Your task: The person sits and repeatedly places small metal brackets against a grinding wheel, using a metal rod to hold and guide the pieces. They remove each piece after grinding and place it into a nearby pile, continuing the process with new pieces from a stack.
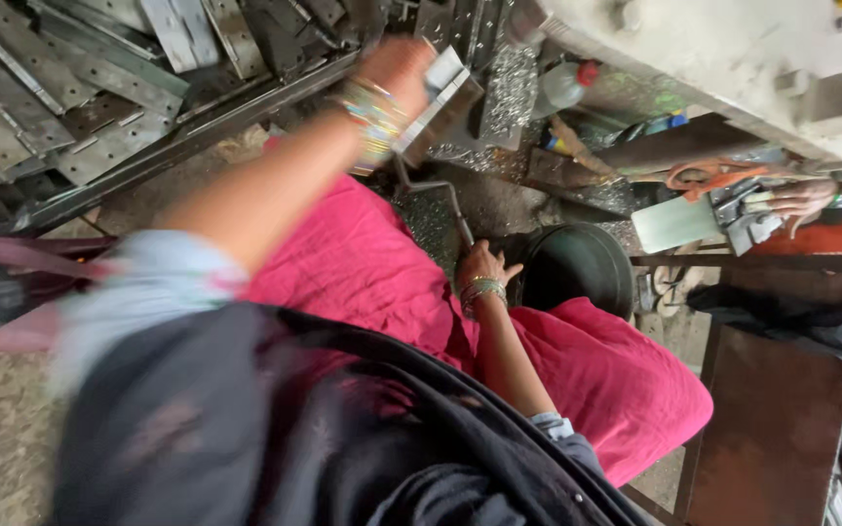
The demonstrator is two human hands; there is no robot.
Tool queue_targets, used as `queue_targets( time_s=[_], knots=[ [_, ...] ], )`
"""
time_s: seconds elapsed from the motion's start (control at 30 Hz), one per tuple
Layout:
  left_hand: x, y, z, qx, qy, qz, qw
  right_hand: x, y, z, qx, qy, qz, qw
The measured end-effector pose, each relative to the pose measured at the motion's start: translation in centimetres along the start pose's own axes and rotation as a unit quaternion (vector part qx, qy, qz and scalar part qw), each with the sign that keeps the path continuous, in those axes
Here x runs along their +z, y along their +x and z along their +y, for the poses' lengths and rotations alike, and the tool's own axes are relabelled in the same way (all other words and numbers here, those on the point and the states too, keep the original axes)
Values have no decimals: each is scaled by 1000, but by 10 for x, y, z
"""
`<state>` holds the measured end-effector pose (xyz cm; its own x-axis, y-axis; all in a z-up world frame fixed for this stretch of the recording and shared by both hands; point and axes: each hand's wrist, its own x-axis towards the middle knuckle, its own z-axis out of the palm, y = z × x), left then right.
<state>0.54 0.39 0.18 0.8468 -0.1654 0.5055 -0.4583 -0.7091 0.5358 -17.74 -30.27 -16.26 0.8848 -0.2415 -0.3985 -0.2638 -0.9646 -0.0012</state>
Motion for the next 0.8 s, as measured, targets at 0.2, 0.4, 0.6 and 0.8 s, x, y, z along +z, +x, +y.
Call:
queue_targets(
  time_s=[0.2,0.4,0.6,0.8],
  knots=[
    [117,-14,48,-139,140,-71,978,-48,-34,-12,-8,-34,16,999],
    [71,-31,84,-142,235,-322,906,-115,-21,-22,-81,-170,28,982],
    [79,-11,83,-129,280,-274,911,-2,-2,-10,3,-62,3,998],
    [72,-24,71,-127,313,-322,884,31,25,0,10,-97,-83,992]
  ],
)
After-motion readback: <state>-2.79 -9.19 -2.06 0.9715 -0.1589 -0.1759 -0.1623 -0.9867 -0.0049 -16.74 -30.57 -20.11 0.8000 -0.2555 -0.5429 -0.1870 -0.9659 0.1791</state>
